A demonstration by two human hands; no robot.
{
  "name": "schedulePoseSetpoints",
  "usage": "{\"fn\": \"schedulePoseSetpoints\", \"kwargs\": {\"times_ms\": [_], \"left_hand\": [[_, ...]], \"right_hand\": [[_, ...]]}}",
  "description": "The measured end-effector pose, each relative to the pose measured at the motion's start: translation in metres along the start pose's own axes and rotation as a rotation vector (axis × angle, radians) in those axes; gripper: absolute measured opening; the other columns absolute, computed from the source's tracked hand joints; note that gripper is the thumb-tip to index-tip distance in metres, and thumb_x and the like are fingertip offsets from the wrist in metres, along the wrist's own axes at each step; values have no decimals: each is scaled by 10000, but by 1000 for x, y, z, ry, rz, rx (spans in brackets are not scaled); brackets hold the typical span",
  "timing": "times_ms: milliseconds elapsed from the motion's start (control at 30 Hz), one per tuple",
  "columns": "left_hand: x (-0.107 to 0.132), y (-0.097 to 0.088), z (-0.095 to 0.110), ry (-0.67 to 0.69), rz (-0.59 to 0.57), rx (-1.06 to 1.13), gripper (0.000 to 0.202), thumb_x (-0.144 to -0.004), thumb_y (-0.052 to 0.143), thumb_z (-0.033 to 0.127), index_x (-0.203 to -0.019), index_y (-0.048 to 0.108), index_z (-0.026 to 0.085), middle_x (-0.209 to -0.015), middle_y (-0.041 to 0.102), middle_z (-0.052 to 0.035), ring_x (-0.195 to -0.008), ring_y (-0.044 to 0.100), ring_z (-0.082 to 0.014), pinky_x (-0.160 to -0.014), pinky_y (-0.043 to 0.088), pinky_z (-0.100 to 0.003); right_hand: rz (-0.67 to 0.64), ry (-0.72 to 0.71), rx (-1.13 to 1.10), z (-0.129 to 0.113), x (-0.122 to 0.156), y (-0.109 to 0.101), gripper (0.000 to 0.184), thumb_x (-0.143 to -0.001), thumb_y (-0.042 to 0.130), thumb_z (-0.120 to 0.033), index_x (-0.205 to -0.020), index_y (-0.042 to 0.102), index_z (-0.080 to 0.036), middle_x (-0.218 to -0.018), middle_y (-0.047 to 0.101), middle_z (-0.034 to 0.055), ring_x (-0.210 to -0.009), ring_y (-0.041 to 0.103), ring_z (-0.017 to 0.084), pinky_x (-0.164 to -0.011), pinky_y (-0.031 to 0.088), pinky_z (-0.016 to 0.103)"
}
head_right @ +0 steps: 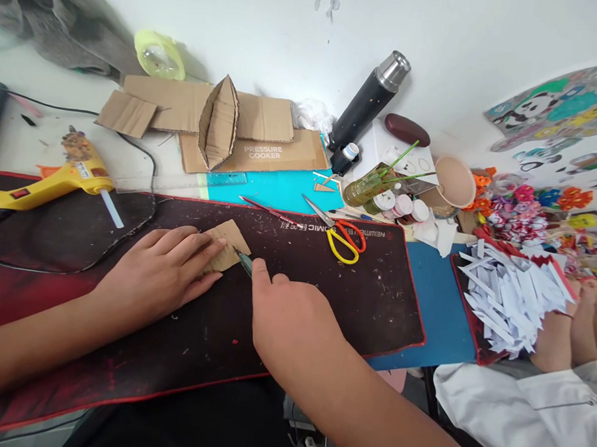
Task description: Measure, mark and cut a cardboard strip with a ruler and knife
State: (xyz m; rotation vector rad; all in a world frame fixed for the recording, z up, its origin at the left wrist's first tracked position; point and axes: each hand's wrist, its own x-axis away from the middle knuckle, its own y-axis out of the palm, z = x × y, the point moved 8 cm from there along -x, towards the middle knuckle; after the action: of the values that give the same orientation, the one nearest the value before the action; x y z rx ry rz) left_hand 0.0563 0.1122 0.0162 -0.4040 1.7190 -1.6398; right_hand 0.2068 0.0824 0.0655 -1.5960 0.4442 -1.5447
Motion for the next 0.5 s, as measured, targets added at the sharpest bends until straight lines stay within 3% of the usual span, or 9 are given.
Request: {"fn": "schedulePoseSetpoints", "kwargs": {"times_ms": [167,367,500], "left_hand": [[0,0,2,23,-1,-46,433,-1133,510,374,-1403,733,119,-1249,766,-205,-1188,678,-387,-883,561,-520],[0,1,0,-19,1,19,405,-1108,563,348,-1428,730,164,-1245,768,-192,-1192,685,-389,-894,568,-526],[0,-2,3,27,19,-68,432,-1137,498,361,-1417,726,124,-1249,774,-196,-1178,679,-380,-880,571,-519]], "right_hand": [[20,-7,-9,-1,1,4,639,-1123,482,-197,-1756,405,-159,-1046,815,151,-774,809,249,-584,523,308],[17,2,-18,-1,1,8,646,-1112,483,-189,-1753,405,-162,-1054,817,157,-783,814,248,-600,530,301],[30,1,-22,0,1,8,645,-1122,472,-204,-1762,396,-174,-1047,816,148,-775,808,252,-595,528,310]]}}
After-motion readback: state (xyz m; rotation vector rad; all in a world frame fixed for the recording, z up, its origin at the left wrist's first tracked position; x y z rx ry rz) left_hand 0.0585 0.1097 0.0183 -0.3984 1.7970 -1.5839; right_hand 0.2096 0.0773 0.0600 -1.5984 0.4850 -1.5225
